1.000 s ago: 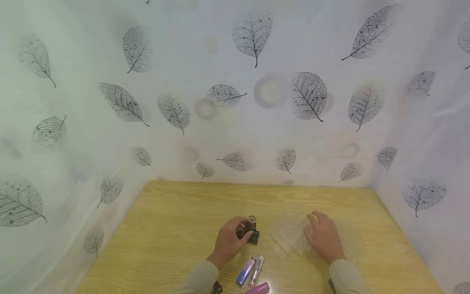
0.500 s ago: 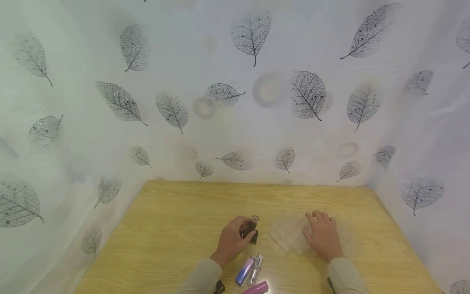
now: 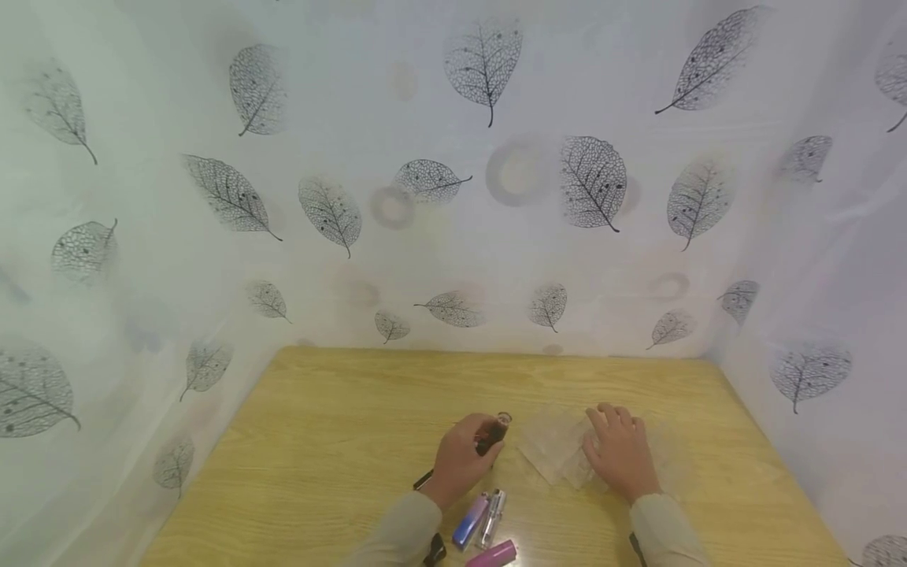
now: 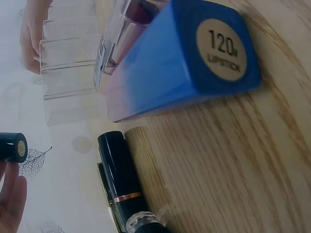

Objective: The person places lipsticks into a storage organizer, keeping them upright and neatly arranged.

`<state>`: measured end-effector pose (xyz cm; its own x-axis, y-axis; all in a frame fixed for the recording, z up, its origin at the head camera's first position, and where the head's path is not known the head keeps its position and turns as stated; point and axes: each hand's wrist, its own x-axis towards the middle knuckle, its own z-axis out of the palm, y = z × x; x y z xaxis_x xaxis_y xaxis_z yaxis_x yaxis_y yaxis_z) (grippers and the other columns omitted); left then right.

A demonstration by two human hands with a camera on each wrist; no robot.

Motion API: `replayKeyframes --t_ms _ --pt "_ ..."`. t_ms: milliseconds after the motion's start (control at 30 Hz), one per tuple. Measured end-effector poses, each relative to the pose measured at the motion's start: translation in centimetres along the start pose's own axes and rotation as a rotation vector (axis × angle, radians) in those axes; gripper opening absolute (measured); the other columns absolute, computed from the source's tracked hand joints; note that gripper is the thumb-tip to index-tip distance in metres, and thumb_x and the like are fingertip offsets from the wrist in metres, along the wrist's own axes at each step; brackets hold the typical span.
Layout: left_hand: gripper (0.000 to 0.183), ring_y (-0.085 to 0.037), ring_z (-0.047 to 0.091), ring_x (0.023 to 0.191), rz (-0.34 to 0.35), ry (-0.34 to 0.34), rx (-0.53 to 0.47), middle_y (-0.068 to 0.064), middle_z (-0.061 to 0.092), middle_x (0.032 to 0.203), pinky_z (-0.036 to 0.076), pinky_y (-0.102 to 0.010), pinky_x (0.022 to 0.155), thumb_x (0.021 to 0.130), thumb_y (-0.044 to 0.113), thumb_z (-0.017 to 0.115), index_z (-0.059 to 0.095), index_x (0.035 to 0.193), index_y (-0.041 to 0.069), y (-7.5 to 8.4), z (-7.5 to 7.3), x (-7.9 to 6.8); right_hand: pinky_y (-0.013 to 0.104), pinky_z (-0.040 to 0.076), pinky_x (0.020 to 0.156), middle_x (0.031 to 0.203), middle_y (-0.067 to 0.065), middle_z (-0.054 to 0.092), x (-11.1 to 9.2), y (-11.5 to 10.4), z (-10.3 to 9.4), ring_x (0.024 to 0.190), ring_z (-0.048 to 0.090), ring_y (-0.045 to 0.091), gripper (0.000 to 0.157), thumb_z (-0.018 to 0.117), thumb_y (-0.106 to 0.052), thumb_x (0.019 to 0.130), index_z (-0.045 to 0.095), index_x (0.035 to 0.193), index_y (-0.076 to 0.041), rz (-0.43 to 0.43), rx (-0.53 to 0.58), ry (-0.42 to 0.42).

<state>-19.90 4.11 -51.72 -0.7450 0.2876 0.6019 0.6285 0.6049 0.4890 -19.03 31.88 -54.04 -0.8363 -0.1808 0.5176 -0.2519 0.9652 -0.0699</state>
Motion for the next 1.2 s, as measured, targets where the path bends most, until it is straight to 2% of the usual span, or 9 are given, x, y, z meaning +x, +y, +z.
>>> replayKeyframes --t_ms 267,667,900,1200 --pt "0.029 -0.005 0.062 0.077 -0.071 -0.043 -0.022 0.004 0.068 0.091 0.046 -0.011 0.067 0.077 0.023 0.075 0.064 0.102 0.014 0.9 0.3 0.9 0.057 0.040 0.075 0.111 0.019 0.058 0.0 0.2 0.3 0.101 0.052 0.038 0.038 0.061 -0.019 0.078 0.059 0.113 -0.003 -0.001 0.012 0.011" --pt "0.029 -0.003 0.061 0.075 0.002 0.004 0.009 0.005 0.068 0.088 0.044 -0.007 0.067 0.075 0.022 0.077 0.064 0.099 0.014 1.7 2.4 2.4 0.057 0.041 0.075 0.112 0.018 0.058 -0.1 0.3 0.4 0.101 0.052 0.038 0.039 0.063 -0.019 0.078 0.059 0.113 -0.003 -0.003 0.015 0.009" --pt "0.029 -0.003 0.061 0.074 -0.045 -0.009 -0.038 0.004 0.068 0.089 0.043 -0.005 0.066 0.075 0.022 0.077 0.063 0.100 0.014 1.8 3.3 2.9 0.056 0.040 0.076 0.112 0.018 0.057 -0.2 0.4 0.5 0.102 0.051 0.038 0.039 0.063 -0.019 0.079 0.059 0.114 -0.002 -0.001 0.017 0.000" --pt "0.029 -0.003 0.061 0.075 -0.093 -0.018 -0.049 0.005 0.068 0.089 0.043 -0.005 0.065 0.076 0.022 0.077 0.063 0.100 0.015 2.2 4.0 3.3 0.055 0.041 0.076 0.113 0.018 0.058 -0.2 0.4 0.6 0.102 0.051 0.038 0.039 0.063 -0.020 0.078 0.059 0.113 -0.003 -0.001 0.011 0.007"
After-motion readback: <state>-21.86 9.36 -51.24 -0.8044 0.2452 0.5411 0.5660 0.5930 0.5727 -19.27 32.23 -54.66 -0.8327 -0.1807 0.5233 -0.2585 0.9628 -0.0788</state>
